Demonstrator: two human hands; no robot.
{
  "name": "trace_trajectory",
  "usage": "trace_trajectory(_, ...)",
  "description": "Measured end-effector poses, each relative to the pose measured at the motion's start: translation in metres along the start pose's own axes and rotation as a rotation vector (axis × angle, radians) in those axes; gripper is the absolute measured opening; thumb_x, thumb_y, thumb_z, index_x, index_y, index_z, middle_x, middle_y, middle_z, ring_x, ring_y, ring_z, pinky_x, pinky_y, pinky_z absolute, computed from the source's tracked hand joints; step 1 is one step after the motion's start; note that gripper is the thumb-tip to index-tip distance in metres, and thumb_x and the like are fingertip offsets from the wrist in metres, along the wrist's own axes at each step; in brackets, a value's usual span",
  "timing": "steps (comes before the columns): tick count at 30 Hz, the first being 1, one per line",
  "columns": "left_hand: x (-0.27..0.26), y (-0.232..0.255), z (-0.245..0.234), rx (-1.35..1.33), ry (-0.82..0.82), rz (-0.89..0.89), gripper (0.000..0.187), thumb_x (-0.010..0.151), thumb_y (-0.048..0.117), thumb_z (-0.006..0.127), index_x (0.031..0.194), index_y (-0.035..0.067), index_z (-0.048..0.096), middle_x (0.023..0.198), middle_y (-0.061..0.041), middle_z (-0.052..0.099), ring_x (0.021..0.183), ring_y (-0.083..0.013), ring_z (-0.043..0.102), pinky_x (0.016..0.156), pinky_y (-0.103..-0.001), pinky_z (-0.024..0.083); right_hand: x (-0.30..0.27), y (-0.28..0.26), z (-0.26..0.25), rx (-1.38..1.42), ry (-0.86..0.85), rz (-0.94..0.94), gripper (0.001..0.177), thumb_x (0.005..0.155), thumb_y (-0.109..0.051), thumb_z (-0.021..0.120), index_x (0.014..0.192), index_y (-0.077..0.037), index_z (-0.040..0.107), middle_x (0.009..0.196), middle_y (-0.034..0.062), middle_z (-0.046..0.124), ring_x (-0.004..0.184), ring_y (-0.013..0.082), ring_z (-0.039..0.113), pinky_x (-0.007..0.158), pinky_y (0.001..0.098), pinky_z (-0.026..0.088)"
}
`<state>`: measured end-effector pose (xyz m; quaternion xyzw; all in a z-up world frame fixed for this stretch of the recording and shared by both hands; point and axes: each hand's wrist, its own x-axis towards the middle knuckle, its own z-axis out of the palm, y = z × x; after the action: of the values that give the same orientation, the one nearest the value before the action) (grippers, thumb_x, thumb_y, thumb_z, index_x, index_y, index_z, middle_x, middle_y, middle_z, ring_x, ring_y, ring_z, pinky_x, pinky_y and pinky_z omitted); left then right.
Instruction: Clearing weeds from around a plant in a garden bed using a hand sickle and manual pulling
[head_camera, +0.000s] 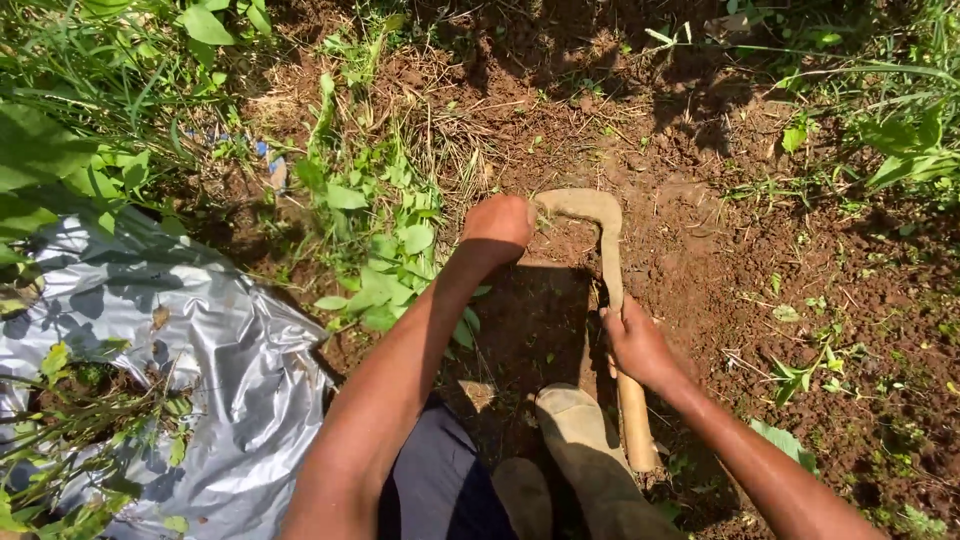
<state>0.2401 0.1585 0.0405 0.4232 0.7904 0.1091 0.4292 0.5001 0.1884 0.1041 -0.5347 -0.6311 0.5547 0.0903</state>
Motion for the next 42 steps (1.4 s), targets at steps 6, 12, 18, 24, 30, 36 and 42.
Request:
trace_trajectory(6,-0.063,0.021,-0.076,-0.136,0.276,0.017,0.029,0.106,0.019,0.047,0.106,0.004,0.072,0.087,-0.017,0.072,0.085,-0.0323,0.073,0.090,-0.052,0.056,0.014,0.014,-0.027,-0.393,-0.180,0.133,0.032,0.102,-0.027,0.059,0.123,-0.004,0.066,0.079,0.0281,0.068,0.079,0.0454,0.070,0.078,0.0582,0.050)
trace_trajectory(12,-0.087,-0.051,-0.110,0.050,0.553,-0.153,0.029,0.099,0.016,0.058,0.119,0.001,0.072,0.113,-0.021,0.069,0.111,-0.0393,0.066,0.098,-0.056,0.047,-0.005,-0.046,-0.045,-0.574,-0.086,0.022,0.022,0.109,-0.024,0.056,0.111,-0.005,0.065,0.074,0.0235,0.069,0.062,0.0372,0.065,0.066,0.0489,0.051)
trace_trajectory(18,-0.108,-0.081,-0.083,0.307,0.709,-0.271,0.084,0.090,0.059,0.060,0.157,0.014,0.036,0.163,-0.020,0.024,0.148,-0.0414,0.025,0.114,-0.073,0.009,0.023,-0.033,-0.085,-0.443,0.015,-0.006,0.014,0.115,-0.013,0.050,0.121,-0.001,0.054,0.083,0.0133,0.055,0.059,0.0236,0.049,0.043,0.0387,0.046)
trace_trajectory(24,-0.109,-0.066,-0.049,0.820,0.278,0.015,0.088,0.087,0.083,0.036,0.161,0.045,0.009,0.172,-0.004,-0.001,0.156,-0.0398,0.000,0.117,-0.075,0.000,0.013,-0.062,-0.092,-0.406,-0.101,0.128,0.016,0.115,-0.014,0.048,0.125,-0.001,0.054,0.083,0.0200,0.061,0.057,0.0314,0.057,0.044,0.0447,0.054)
trace_trajectory(30,-0.135,-0.121,-0.077,0.877,-0.066,-0.015,0.066,0.103,0.041,0.032,0.163,0.034,0.005,0.172,0.000,0.000,0.138,-0.0200,0.028,0.094,-0.035,0.044,0.001,-0.086,-0.100,-0.656,-0.139,0.115,0.018,0.114,-0.023,0.050,0.115,-0.006,0.055,0.084,0.0170,0.063,0.059,0.0276,0.060,0.047,0.0441,0.060)
trace_trajectory(36,-0.160,-0.129,-0.091,0.737,-0.109,-0.052,0.068,0.103,0.048,0.034,0.163,0.026,0.010,0.172,-0.004,0.007,0.158,-0.0227,0.007,0.128,-0.049,0.009,0.002,-0.135,-0.111,-0.700,-0.109,0.135,0.024,0.113,-0.023,0.049,0.128,-0.006,0.057,0.091,0.0197,0.067,0.065,0.0294,0.063,0.053,0.0463,0.060)
trace_trajectory(42,-0.147,-0.131,-0.083,0.298,0.028,-0.035,0.073,0.092,0.059,0.048,0.151,0.016,0.041,0.167,-0.012,0.023,0.158,-0.0300,0.010,0.128,-0.053,0.000,0.046,-0.201,-0.081,-0.730,-0.141,0.037,0.019,0.115,-0.022,0.047,0.121,-0.005,0.054,0.091,0.0200,0.065,0.064,0.0296,0.061,0.055,0.0475,0.060)
